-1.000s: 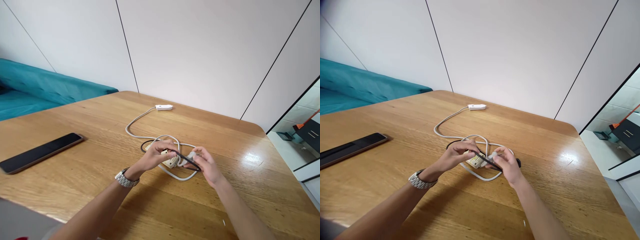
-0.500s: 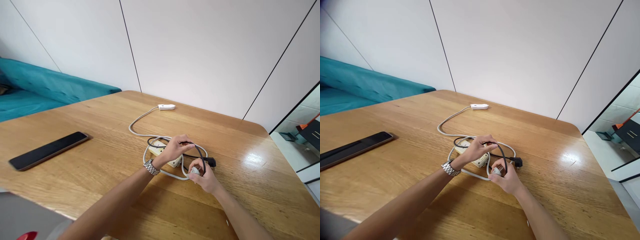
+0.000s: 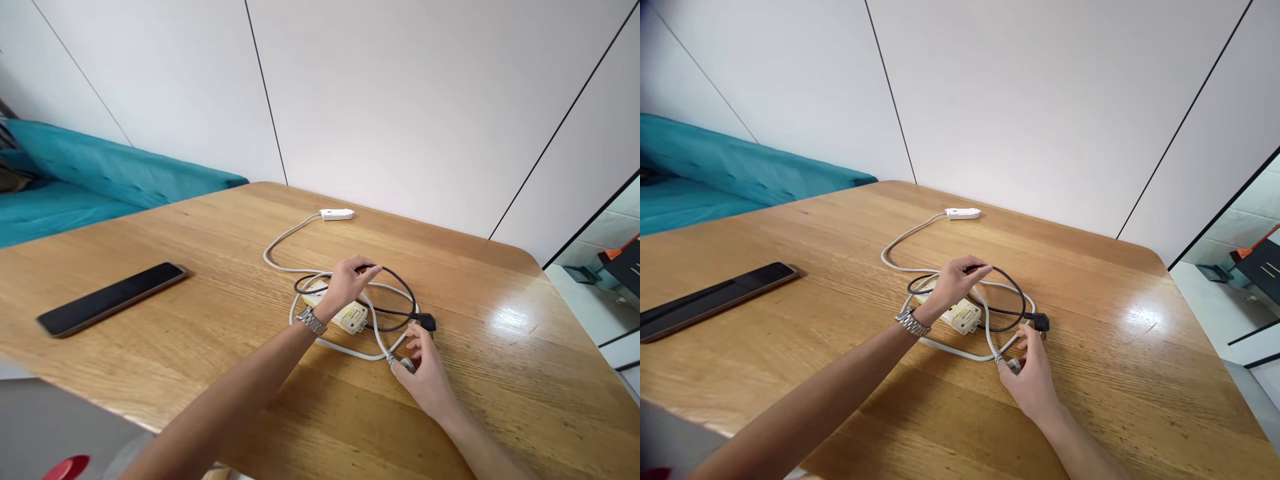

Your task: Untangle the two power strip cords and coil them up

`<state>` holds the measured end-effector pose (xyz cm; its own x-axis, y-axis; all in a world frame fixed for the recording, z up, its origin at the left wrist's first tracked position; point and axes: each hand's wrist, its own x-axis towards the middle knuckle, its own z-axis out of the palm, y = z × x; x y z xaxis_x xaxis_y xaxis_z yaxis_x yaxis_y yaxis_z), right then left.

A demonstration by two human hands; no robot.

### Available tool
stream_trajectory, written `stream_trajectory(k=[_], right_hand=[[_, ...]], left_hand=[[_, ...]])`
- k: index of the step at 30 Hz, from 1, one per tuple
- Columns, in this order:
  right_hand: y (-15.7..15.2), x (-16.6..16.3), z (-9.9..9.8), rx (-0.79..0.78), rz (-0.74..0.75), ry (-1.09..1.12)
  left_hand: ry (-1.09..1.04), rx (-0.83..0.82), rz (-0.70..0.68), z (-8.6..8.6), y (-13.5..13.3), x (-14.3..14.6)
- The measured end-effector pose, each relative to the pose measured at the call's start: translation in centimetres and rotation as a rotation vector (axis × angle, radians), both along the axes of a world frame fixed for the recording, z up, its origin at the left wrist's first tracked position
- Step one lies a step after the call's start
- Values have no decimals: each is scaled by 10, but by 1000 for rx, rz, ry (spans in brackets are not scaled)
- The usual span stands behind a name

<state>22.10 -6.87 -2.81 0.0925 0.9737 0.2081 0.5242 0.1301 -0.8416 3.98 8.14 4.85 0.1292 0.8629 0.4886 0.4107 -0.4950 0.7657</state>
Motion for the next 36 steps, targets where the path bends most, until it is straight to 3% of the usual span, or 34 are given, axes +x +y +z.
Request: stream_trajectory(k=[2, 5, 11, 14, 18, 22, 25, 28, 31, 34, 36], right_hand=[[-5, -3, 2, -3, 15, -141], [-13, -4, 13, -53, 173, -253], [-49, 33, 34, -241, 359, 151], [-73, 70, 35, -264, 453, 160], [-90, 121, 33, -281, 353, -236], [-88, 171, 24, -250, 211, -491], [-81, 194, 16, -228, 57, -664], [-72, 189, 13, -193, -124, -823], [-61, 154, 19, -90, -188, -838], [-51, 105, 27, -27, -7, -720], [-46, 78, 29, -25, 163, -696]], left_hand=[[-65, -28, 56, 6, 10, -3], [-95, -34, 120, 13, 27, -10], [-110, -67, 216, 16, 53, -21], [-162, -88, 262, 18, 63, -26], [-202, -67, 296, 28, 71, -42], [-271, -53, 397, 34, 76, -63], [-168, -109, 457, 32, 77, -73], [159, -90, 520, 29, 67, -71], [411, 61, 603, 25, 39, -58], [662, 130, 432, 16, -2, -37], [814, 11, 235, 6, -27, -24]])
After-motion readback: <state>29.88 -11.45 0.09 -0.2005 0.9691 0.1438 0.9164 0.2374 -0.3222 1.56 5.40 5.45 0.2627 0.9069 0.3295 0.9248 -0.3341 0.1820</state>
